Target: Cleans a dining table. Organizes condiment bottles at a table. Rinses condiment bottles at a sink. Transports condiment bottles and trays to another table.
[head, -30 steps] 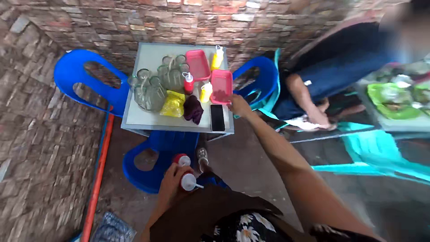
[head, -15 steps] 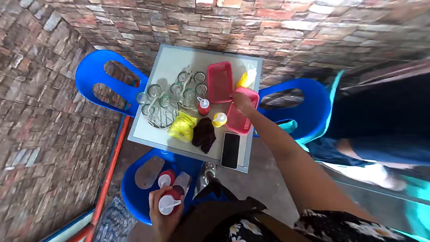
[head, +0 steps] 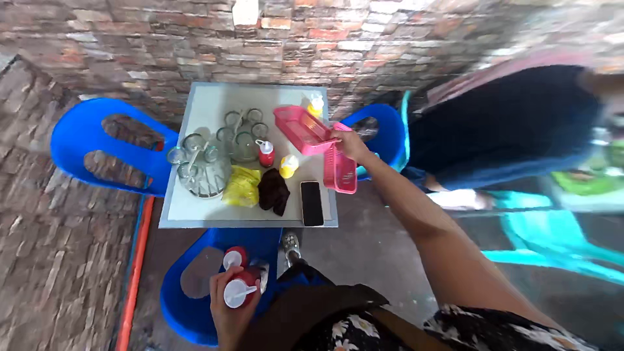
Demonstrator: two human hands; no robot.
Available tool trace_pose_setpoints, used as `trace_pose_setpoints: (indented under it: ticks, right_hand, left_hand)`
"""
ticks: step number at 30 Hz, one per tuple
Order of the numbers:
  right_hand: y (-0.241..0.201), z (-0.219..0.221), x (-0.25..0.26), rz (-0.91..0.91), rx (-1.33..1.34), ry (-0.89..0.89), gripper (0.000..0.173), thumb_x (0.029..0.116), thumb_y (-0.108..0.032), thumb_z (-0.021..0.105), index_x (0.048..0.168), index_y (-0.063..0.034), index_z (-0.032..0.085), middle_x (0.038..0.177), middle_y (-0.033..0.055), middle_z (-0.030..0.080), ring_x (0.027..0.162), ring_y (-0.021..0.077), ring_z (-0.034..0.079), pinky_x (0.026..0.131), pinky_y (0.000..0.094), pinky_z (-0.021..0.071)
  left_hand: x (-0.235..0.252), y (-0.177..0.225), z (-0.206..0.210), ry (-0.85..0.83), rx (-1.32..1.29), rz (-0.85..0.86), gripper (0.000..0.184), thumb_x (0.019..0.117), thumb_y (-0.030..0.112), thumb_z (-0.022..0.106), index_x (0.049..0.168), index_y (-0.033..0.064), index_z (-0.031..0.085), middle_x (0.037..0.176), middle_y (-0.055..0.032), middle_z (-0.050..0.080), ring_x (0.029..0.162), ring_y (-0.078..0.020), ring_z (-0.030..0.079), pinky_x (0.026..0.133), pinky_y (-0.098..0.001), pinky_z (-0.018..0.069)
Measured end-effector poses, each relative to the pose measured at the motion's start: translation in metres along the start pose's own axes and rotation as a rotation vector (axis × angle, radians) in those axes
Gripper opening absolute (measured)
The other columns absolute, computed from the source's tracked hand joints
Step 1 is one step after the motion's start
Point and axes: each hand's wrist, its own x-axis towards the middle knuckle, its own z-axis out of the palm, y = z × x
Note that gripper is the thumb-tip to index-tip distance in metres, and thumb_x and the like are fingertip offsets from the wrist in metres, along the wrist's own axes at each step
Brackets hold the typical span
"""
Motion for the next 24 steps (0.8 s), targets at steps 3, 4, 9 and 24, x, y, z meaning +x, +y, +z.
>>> trace_pose_setpoints:
  ticks: [3,4,9,24]
  right_hand:
    - [-0.025,-0.017,-0.065,-0.004,0.047,0.159,0.030,0.0911,0.010,0.057,0.117,0.0043,0.071,0.118,0.0267,0.070,0.113,0.0448,0.067,0.101,0.0636,0.0488]
    - [-0.031,-0.019,-0.092,-0.030,0.063,0.243,0.028,0.0894,0.011,0.058,0.113,0.0046,0.072,0.114,0.0257,0.072,0.109,0.0427,0.069,0.098,0.0619,0.0510]
    - [-0.076,-0.014,-0.265,0.081,0.134,0.495,0.021,0.0873,0.011,0.064,0.104,0.0032,0.074,0.107,0.0200,0.073,0.099,0.0326,0.071,0.093,0.0533,0.0561]
    - [-0.297,0.246,-0.848,1.339,-0.269,1.284,0.014,0.0878,0.003,0.067,0.097,-0.0004,0.077,0.117,0.0310,0.063,0.108,0.0454,0.064,0.091,0.0593,0.0543]
  left_hand:
    - [-0.013,-0.084,-0.004,-0.019,-0.077,0.348,0.057,0.0735,0.038,0.086,0.116,0.0059,0.065,0.109,-0.0084,0.065,0.107,-0.0074,0.060,0.096,-0.0192,0.0495]
    - [-0.010,-0.087,-0.012,-0.073,-0.102,0.396,0.058,0.0734,0.037,0.086,0.116,0.0042,0.065,0.108,-0.0101,0.065,0.107,-0.0086,0.061,0.096,-0.0205,0.0496]
    - [0.002,-0.071,-0.047,-0.393,-0.258,0.466,0.064,0.0713,0.030,0.088,0.117,-0.0047,0.061,0.112,-0.0123,0.066,0.110,-0.0061,0.062,0.099,-0.0213,0.0509]
    - [-0.110,0.021,0.018,-1.126,-0.418,1.004,0.074,0.0705,0.022,0.084,0.120,-0.0229,0.051,0.115,-0.0327,0.061,0.114,-0.0208,0.059,0.103,-0.0277,0.0465]
